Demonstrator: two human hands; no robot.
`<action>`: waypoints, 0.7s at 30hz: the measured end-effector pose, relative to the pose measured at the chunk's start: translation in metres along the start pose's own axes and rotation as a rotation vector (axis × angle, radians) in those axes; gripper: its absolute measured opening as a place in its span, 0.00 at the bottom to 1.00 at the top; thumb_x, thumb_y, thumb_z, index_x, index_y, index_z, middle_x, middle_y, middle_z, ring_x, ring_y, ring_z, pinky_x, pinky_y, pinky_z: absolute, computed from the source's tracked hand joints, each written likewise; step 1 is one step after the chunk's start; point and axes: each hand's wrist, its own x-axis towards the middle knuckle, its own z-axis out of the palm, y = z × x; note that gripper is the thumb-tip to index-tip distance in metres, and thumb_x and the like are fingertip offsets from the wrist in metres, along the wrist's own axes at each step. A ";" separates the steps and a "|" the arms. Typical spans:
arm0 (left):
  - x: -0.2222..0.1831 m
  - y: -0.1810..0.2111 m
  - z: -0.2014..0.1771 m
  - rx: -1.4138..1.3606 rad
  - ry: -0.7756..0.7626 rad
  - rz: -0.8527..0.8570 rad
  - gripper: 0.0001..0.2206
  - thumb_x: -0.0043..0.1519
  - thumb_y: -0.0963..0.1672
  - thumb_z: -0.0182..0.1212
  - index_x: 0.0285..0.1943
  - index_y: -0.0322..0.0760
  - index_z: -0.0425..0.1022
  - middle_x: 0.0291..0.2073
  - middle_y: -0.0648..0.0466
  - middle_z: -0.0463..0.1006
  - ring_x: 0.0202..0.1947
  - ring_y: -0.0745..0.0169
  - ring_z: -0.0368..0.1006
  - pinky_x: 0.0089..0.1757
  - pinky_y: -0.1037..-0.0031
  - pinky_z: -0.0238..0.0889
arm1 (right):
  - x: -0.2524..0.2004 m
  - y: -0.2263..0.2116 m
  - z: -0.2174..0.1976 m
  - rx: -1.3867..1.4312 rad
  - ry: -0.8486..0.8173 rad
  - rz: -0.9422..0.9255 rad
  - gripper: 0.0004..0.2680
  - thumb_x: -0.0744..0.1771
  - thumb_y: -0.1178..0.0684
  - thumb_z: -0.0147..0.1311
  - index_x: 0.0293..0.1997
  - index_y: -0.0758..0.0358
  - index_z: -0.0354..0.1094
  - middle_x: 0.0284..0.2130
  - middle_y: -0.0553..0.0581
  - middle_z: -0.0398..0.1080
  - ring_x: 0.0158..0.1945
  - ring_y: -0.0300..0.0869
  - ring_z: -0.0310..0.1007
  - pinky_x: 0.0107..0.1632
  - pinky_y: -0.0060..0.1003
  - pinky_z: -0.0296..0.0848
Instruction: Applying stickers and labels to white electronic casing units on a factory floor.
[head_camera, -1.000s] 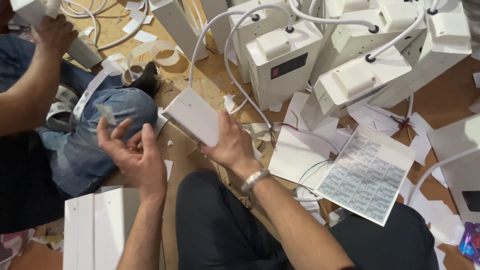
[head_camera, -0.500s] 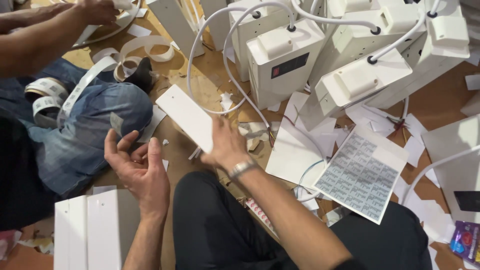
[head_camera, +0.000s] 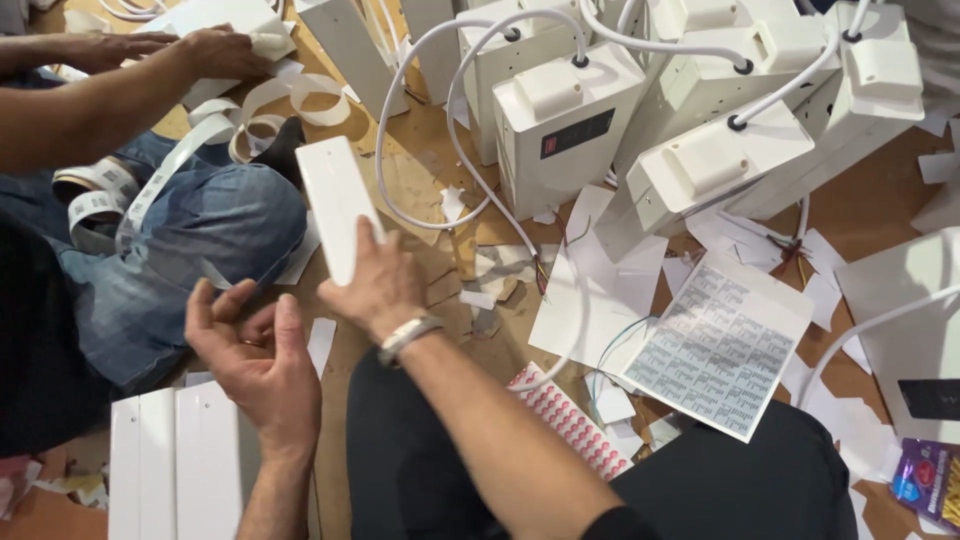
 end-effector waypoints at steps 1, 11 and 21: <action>-0.001 0.003 -0.002 0.002 -0.003 -0.003 0.31 0.72 0.38 0.61 0.81 0.33 0.46 0.66 0.44 0.65 0.50 0.68 0.72 0.49 0.79 0.69 | -0.003 -0.002 0.010 0.001 -0.002 0.004 0.37 0.56 0.40 0.65 0.71 0.55 0.49 0.50 0.73 0.65 0.43 0.63 0.76 0.42 0.52 0.79; 0.005 0.013 -0.004 0.000 -0.038 0.085 0.28 0.74 0.36 0.60 0.78 0.32 0.46 0.64 0.44 0.63 0.49 0.69 0.73 0.51 0.80 0.70 | -0.009 0.001 0.052 0.058 -0.021 -0.115 0.41 0.58 0.37 0.66 0.75 0.63 0.43 0.54 0.75 0.64 0.44 0.63 0.76 0.45 0.52 0.77; -0.022 0.006 0.039 -0.047 -0.273 -0.202 0.33 0.64 0.38 0.63 0.77 0.37 0.51 0.54 0.49 0.73 0.42 0.71 0.73 0.41 0.81 0.69 | -0.066 0.164 0.015 0.782 0.035 0.013 0.16 0.65 0.51 0.62 0.56 0.67 0.69 0.45 0.59 0.78 0.38 0.41 0.83 0.38 0.32 0.83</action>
